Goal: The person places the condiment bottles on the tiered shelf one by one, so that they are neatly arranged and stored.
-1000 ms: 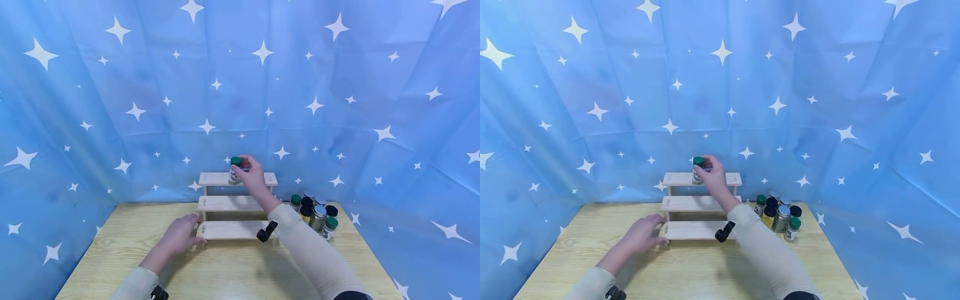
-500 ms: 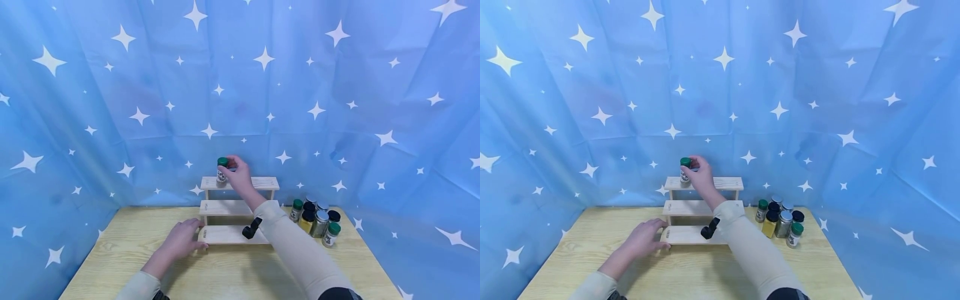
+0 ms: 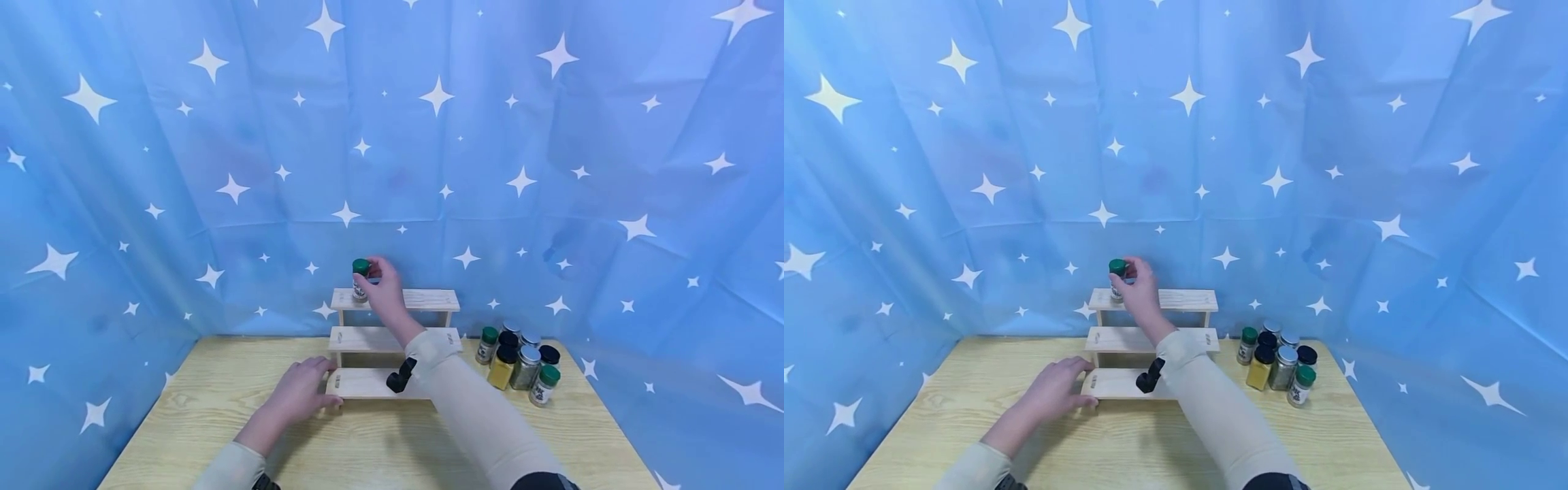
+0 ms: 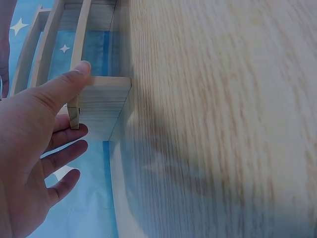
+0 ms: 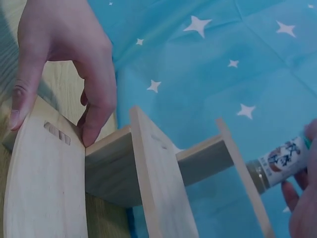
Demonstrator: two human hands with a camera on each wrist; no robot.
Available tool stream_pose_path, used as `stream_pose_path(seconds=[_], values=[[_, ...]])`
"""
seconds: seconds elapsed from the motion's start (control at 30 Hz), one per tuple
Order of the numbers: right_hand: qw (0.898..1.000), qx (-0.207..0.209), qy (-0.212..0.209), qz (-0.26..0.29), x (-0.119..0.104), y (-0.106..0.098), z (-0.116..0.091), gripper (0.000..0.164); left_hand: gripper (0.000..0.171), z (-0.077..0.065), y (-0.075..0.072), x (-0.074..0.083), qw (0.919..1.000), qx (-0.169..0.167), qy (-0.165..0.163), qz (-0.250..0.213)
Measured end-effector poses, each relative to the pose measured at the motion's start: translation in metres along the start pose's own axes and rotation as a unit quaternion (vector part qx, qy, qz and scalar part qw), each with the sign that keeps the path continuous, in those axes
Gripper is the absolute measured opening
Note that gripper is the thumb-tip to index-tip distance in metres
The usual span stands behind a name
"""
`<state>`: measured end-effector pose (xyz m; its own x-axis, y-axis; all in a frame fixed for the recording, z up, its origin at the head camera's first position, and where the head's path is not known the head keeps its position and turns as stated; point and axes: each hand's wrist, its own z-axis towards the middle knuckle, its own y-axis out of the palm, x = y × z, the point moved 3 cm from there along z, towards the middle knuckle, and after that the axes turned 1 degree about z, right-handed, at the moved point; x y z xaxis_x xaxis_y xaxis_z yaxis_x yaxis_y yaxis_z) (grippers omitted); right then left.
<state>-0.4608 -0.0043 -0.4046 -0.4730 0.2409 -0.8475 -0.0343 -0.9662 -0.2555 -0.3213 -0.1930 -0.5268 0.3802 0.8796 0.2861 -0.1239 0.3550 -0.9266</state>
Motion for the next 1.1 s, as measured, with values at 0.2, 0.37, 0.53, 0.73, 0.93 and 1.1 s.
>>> stream_pose_path(seconds=[0.2,0.37,0.53,0.73,0.93,1.1], values=[[1.000,-0.002,0.023,0.006,0.002,0.000,-0.001,0.033,0.069,0.001,0.000,0.001,1.0000,-0.001,-0.002,0.003],[0.999,-0.015,0.031,0.014,0.003,-0.002,-0.002,0.036,0.071,0.001,0.003,0.000,1.0000,-0.004,-0.004,0.004],[0.998,-0.034,0.037,0.033,0.009,-0.006,-0.007,0.050,0.071,0.000,0.003,-0.001,0.9999,-0.007,-0.008,0.002],[0.999,-0.023,0.030,0.032,0.014,-0.015,-0.016,0.056,0.071,0.000,-0.001,-0.001,1.0000,-0.006,-0.006,-0.001],[0.999,-0.016,0.016,0.031,0.015,-0.037,-0.037,0.059,0.074,-0.001,0.000,-0.002,0.9999,-0.005,-0.009,-0.006],[1.000,-0.004,0.017,0.022,0.018,-0.069,-0.060,0.049,0.075,0.000,0.002,-0.002,0.9999,-0.007,-0.010,-0.010]])
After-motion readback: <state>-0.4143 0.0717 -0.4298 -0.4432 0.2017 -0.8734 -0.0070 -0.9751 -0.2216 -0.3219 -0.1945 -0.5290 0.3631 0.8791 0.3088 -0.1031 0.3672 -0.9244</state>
